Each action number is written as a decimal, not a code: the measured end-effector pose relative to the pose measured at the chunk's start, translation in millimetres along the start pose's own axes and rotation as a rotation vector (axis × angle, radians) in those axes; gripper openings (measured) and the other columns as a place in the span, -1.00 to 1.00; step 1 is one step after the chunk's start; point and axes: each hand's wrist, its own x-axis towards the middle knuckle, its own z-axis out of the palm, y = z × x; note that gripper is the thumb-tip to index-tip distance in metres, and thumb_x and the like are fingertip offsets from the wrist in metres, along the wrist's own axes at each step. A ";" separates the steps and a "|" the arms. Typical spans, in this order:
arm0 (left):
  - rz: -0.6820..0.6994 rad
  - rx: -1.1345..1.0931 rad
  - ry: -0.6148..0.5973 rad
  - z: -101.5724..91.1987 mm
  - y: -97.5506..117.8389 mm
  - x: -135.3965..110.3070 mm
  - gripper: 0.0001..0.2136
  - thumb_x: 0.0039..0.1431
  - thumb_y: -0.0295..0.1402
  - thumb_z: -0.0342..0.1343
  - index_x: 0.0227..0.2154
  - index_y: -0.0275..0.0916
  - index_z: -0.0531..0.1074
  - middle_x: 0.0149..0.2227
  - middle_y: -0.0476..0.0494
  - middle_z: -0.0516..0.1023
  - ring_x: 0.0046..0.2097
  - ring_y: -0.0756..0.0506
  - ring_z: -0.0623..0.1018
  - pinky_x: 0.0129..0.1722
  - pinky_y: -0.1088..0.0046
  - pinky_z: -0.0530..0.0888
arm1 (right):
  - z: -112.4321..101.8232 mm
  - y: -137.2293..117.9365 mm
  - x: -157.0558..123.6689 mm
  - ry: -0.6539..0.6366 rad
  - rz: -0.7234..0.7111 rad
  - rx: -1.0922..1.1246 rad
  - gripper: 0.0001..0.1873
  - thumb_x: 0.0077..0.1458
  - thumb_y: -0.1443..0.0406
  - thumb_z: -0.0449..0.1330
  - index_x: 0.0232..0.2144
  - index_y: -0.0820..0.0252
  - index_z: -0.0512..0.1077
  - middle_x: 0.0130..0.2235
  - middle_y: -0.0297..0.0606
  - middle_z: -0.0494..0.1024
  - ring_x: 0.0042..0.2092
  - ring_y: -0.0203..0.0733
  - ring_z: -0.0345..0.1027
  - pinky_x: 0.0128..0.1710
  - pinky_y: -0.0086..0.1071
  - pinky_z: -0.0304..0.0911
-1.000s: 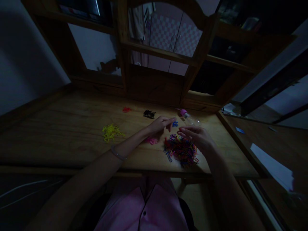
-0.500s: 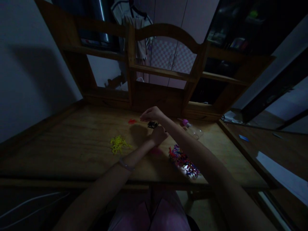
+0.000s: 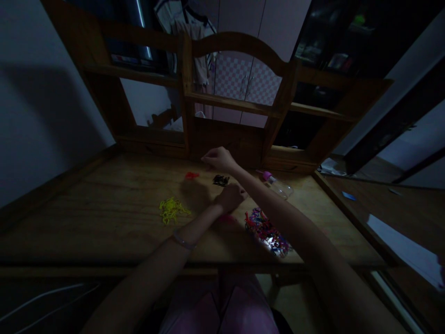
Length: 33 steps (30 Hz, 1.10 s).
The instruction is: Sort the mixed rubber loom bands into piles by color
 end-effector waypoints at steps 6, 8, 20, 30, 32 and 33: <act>-0.038 0.070 0.176 0.9 2.7 8.7 -0.75 0.22 -0.30 -0.02 -0.52 -0.26 0.41 -0.52 -0.07 0.44 -0.41 -0.05 0.43 -0.39 0.44 0.25 | -85.0 -2.6 -102.4 0.195 -0.178 -0.013 -0.70 0.12 0.11 0.21 -0.27 0.23 0.56 -0.43 -0.28 0.55 -0.49 -0.36 0.36 -0.47 -0.49 0.21; -0.077 0.075 0.215 0.6 0.7 10.3 -0.81 0.20 -0.31 -0.03 -0.45 -0.25 0.41 -0.48 -0.06 0.46 -0.42 -0.04 0.42 -0.41 0.47 0.23 | -104.9 3.9 -142.7 0.222 -0.156 -0.028 -0.69 0.14 0.10 0.19 -0.26 0.21 0.56 -0.44 -0.27 0.54 -0.48 -0.33 0.35 -0.47 -0.46 0.23; -0.054 0.106 0.167 1.5 -0.9 9.4 -0.84 0.16 -0.30 0.02 -0.45 -0.24 0.40 -0.51 -0.01 0.43 -0.44 -0.02 0.39 -0.44 0.51 0.23 | -63.7 29.8 -211.2 -0.323 -0.284 -0.270 -0.60 0.15 0.39 0.17 0.05 0.07 0.44 0.02 -0.17 0.50 0.00 -0.14 0.39 0.01 -0.29 0.26; 0.077 0.163 0.104 2.2 3.1 9.1 -0.77 0.20 -0.26 -0.01 -0.42 -0.25 0.49 -0.47 -0.07 0.49 -0.41 -0.05 0.44 -0.38 0.47 0.27 | -72.3 42.8 -193.8 -0.415 -0.196 -0.374 -0.71 0.10 0.43 0.12 -0.15 0.16 0.54 -0.17 -0.20 0.57 -0.17 -0.19 0.44 -0.12 -0.36 0.29; 0.090 0.166 0.093 2.1 3.1 9.3 -0.76 0.21 -0.26 -0.01 -0.42 -0.25 0.50 -0.46 -0.08 0.51 -0.41 -0.05 0.44 -0.39 0.47 0.26 | -71.1 41.8 -194.0 -0.419 -0.188 -0.379 -0.76 0.11 0.39 0.14 -0.18 0.15 0.54 -0.19 -0.22 0.58 -0.20 -0.19 0.44 -0.15 -0.37 0.28; 0.094 0.169 0.089 1.7 3.2 9.2 -0.75 0.21 -0.26 -0.01 -0.42 -0.26 0.50 -0.46 -0.08 0.52 -0.42 -0.05 0.44 -0.39 0.48 0.25 | -69.9 41.1 -193.6 -0.419 -0.176 -0.385 -0.78 0.11 0.36 0.15 -0.19 0.16 0.53 -0.20 -0.22 0.59 -0.21 -0.20 0.45 -0.17 -0.38 0.28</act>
